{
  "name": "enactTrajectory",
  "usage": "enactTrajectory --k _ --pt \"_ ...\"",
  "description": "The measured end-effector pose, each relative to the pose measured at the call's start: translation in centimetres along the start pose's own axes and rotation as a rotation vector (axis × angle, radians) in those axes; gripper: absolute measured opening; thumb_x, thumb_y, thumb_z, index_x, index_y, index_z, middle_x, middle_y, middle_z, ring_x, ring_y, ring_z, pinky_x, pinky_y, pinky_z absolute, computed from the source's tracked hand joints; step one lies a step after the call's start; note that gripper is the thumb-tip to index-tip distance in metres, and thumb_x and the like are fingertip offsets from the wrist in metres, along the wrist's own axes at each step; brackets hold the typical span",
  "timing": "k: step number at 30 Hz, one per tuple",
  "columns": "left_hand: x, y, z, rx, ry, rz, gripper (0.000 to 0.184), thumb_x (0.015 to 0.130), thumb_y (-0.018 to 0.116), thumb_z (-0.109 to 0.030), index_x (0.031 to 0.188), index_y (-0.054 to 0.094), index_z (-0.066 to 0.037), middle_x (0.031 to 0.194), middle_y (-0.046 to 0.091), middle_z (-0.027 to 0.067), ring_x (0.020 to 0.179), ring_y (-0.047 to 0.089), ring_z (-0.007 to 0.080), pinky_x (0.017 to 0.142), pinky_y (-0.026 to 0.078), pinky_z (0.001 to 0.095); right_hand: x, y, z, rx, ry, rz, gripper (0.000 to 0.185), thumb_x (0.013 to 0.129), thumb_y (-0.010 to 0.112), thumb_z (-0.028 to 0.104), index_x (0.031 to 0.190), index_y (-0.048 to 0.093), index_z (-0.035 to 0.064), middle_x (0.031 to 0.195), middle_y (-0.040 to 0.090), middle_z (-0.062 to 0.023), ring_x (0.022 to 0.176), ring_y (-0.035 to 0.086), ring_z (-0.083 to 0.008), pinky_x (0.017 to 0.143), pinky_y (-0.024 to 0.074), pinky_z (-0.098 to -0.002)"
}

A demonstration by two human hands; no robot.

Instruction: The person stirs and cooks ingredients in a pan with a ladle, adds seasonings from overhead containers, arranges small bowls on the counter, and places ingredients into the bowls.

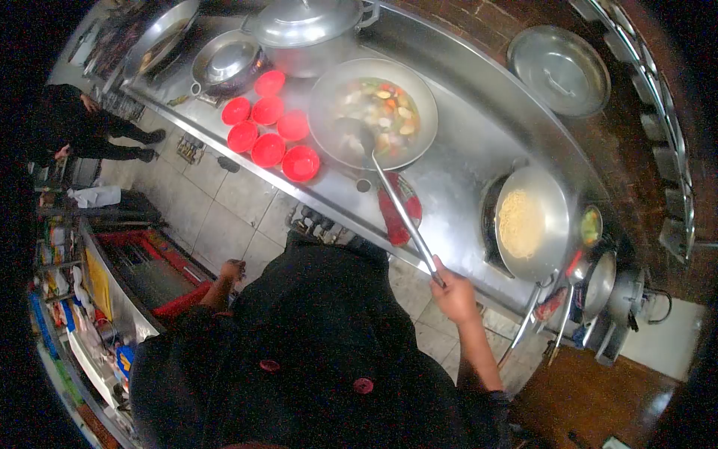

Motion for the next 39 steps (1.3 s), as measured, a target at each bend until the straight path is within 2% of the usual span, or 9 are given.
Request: enactTrajectory --k 5,13,15,18,21,25,31,37,39 --pt "-2.3 0.1 -1.1 -0.051 -0.009 -0.076 0.018 0.088 0.054 -0.024 0.087 0.058 -0.007 0.064 0.055 0.0043 0.047 0.052 0.0173 0.040 0.039 0.0319 -0.5 0.3 0.4 -0.089 -0.154 -0.092 0.050 0.079 0.064 0.014 0.128 0.052 0.0147 0.107 0.060 -0.0235 0.095 0.062 -0.0350 0.082 0.0491 -0.0358" --pt "-3.5 0.0 -1.7 0.128 0.028 -0.060 0.018 0.087 0.058 -0.025 0.090 0.059 -0.008 0.068 0.057 0.0034 0.049 0.053 0.0166 0.041 0.040 0.0315 -0.4 -0.3 0.9 -0.046 -0.134 -0.079 0.052 0.077 0.066 0.013 0.128 0.052 0.0137 0.088 0.064 -0.0200 0.077 0.062 -0.0349 0.072 0.0497 -0.0370" --pt "-3.9 -0.3 -0.9 -0.173 -0.102 -0.108 0.019 0.088 0.056 -0.025 0.094 0.061 -0.007 0.070 0.058 0.0045 0.051 0.055 0.0178 0.044 0.043 0.0312 -0.2 -0.6 1.0 -0.051 -0.130 -0.085 0.053 0.077 0.066 0.013 0.128 0.052 0.0134 0.083 0.064 -0.0183 0.071 0.062 -0.0325 0.070 0.0495 -0.0355" --pt "3.3 0.6 0.8 0.819 0.718 -0.078 0.022 0.088 0.054 -0.023 0.097 0.061 -0.005 0.072 0.060 0.0062 0.055 0.057 0.0180 0.048 0.046 0.0312 0.2 -0.3 0.6 0.085 -0.224 -0.085 0.053 0.080 0.064 0.006 0.131 0.049 0.0109 0.075 0.061 -0.0121 0.060 0.050 -0.0147 0.062 0.0445 -0.0246" --pt "-3.7 -0.9 -3.7 0.102 -0.082 -0.153 0.022 0.089 0.052 -0.023 0.098 0.061 -0.005 0.075 0.061 0.0061 0.057 0.059 0.0173 0.050 0.048 0.0316 0.4 2.0 -0.6 0.609 0.106 0.102 0.054 0.083 0.059 -0.002 0.134 0.046 0.0092 0.074 0.060 -0.0062 0.056 0.049 -0.0104 0.055 0.0424 -0.0224" --pt "1.1 -1.7 -5.6 0.635 0.368 -0.002 0.023 0.089 0.053 -0.025 0.098 0.060 -0.005 0.077 0.063 0.0065 0.054 0.059 0.0172 0.050 0.048 0.0318 -0.1 2.6 3.0 0.736 0.103 0.154 0.056 0.084 0.056 -0.007 0.136 0.043 0.0090 0.074 0.057 -0.0008 0.051 0.047 -0.0071 0.048 0.0394 -0.0209" --pt "2.3 -4.4 -10.5 0.473 0.561 -0.099 0.027 0.085 0.060 -0.025 0.093 0.059 0.000 0.070 0.061 0.0078 0.054 0.058 0.0172 0.049 0.048 0.0314 -1.9 3.3 6.8 0.748 0.104 0.116 0.055 0.083 0.057 -0.006 0.134 0.046 0.0103 0.073 0.056 0.0006 0.047 0.044 -0.0059 0.043 0.0375 -0.0218" --pt "1.0 -4.3 -13.6 0.311 0.467 0.115 0.029 0.085 0.062 -0.026 0.096 0.059 0.001 0.075 0.063 0.0079 0.056 0.058 0.0150 0.050 0.047 0.0286 -3.3 7.2 9.0 0.559 0.225 0.150 0.057 0.081 0.063 0.000 0.134 0.046 0.0126 0.074 0.053 0.0060 0.059 0.050 -0.0064 0.055 0.0441 -0.0217" --pt "-1.3 -3.3 -14.6 0.056 0.277 0.217 0.029 0.086 0.061 -0.027 0.094 0.061 0.000 0.076 0.064 0.0079 0.057 0.058 0.0149 0.051 0.046 0.0279 -3.6 8.5 8.5 0.460 0.179 0.113 0.055 0.080 0.066 0.005 0.132 0.048 0.0114 0.075 0.060 0.0014 0.064 0.058 -0.0142 0.062 0.0479 -0.0246"
Point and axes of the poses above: each hand's wrist, its own x-axis towards the middle knuckle, its own y-axis out of the palm, z = x × y, the point moved 9 cm from there along x, towards the middle knuckle
